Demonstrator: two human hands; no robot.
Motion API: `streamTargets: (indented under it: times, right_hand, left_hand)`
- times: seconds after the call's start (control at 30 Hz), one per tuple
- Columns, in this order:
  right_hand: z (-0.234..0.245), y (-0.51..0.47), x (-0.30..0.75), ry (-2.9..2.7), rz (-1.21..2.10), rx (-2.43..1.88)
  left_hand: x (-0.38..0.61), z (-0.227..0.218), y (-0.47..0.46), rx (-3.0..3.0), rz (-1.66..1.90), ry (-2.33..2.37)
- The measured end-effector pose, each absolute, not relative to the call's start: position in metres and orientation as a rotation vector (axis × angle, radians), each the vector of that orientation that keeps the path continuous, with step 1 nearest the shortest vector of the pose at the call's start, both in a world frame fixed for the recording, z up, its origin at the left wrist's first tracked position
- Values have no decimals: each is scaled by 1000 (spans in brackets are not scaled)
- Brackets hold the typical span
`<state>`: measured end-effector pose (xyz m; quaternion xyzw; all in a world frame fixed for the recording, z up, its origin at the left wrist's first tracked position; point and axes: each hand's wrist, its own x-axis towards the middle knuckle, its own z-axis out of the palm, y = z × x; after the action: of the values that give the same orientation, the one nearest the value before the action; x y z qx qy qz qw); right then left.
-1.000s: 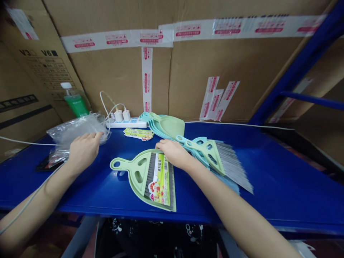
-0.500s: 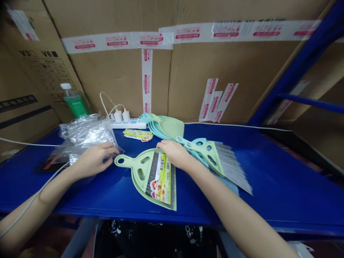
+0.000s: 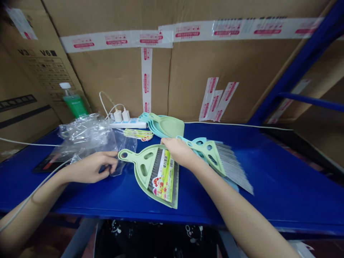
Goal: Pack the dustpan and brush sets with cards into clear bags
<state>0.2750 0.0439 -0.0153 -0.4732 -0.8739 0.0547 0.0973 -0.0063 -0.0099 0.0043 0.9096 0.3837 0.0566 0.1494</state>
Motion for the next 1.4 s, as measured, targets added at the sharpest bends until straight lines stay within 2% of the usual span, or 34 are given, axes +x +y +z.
streamTargets:
  times: [0.23, 0.53, 1.07, 1.4]
  right_hand:
    - [-18, 43, 275, -2556, 149, -1402]
    - [-12, 38, 272, -2565, 202, -1471]
    - [-13, 41, 274, -2537, 264, -1499]
    - [-11, 39, 275, -2575, 261, -1586]
  left_hand:
    - [-7, 18, -15, 2503, 104, 822]
    - [-3, 2, -9, 2679, 231, 1032]
    - [0, -3, -13, 2779, 245, 802]
    - [0, -7, -10, 2813, 559, 942]
